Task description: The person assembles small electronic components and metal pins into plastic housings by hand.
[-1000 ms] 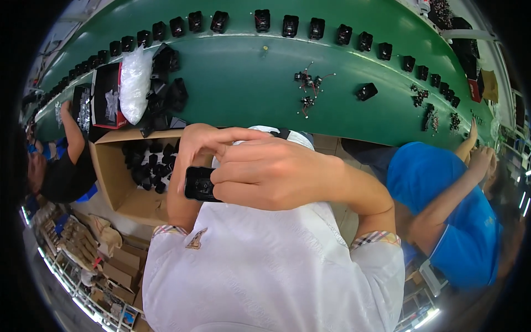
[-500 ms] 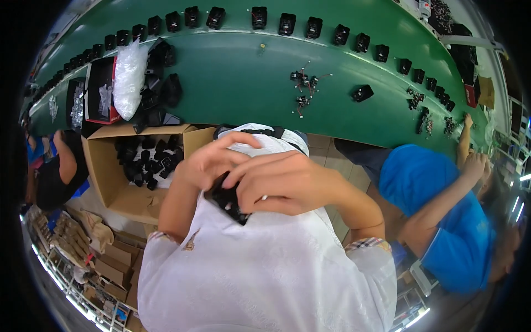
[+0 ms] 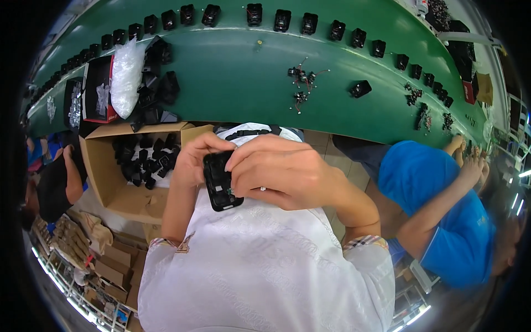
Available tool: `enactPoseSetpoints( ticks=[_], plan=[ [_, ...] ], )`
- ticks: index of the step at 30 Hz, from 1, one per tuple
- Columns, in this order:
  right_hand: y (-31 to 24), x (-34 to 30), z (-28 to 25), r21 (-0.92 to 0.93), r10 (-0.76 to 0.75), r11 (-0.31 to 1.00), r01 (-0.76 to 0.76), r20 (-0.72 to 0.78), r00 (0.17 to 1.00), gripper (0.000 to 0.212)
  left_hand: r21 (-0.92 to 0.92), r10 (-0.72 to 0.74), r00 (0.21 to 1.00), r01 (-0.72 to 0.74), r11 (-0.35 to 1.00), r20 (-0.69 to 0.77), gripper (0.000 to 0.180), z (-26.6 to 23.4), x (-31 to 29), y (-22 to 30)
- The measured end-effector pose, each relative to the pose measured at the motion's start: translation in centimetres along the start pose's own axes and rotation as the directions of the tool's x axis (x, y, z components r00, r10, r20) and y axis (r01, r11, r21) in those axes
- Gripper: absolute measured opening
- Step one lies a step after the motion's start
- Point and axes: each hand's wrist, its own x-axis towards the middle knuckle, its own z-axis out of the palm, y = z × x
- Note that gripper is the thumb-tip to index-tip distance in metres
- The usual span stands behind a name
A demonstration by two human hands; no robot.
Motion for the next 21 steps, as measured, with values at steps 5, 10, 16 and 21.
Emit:
enactPoseSetpoints(
  ticks=[5, 10, 16, 21],
  plan=[
    [-0.3, 0.3, 0.3, -0.090, -0.040, 0.995, 0.040, 0.000, 0.999, 0.018, 0.060, 0.027, 0.999, -0.026, 0.998, -0.019, 0.073, -0.5, -0.2, 0.4],
    [-0.3, 0.3, 1.8, -0.144, -0.041, 0.989, 0.034, -0.042, 0.998, 0.022, 0.154, 0.136, 0.991, -0.134, 0.979, -0.007, 0.074, -1.2, 0.1, 0.1],
    [0.2, 0.1, 2.7, -0.107, 0.043, 0.992, -0.066, -0.202, 0.978, 0.023, 0.202, 0.165, 0.986, -0.156, 0.967, -0.032, 0.078, -1.3, 0.7, 0.5],
    [0.3, 0.2, 2.5, -0.106, 0.060, 0.990, -0.089, -0.252, 0.966, 0.023, 0.162, 0.107, 0.993, -0.098, 0.982, -0.046, 0.076, -2.2, 1.0, 0.5]
  ],
)
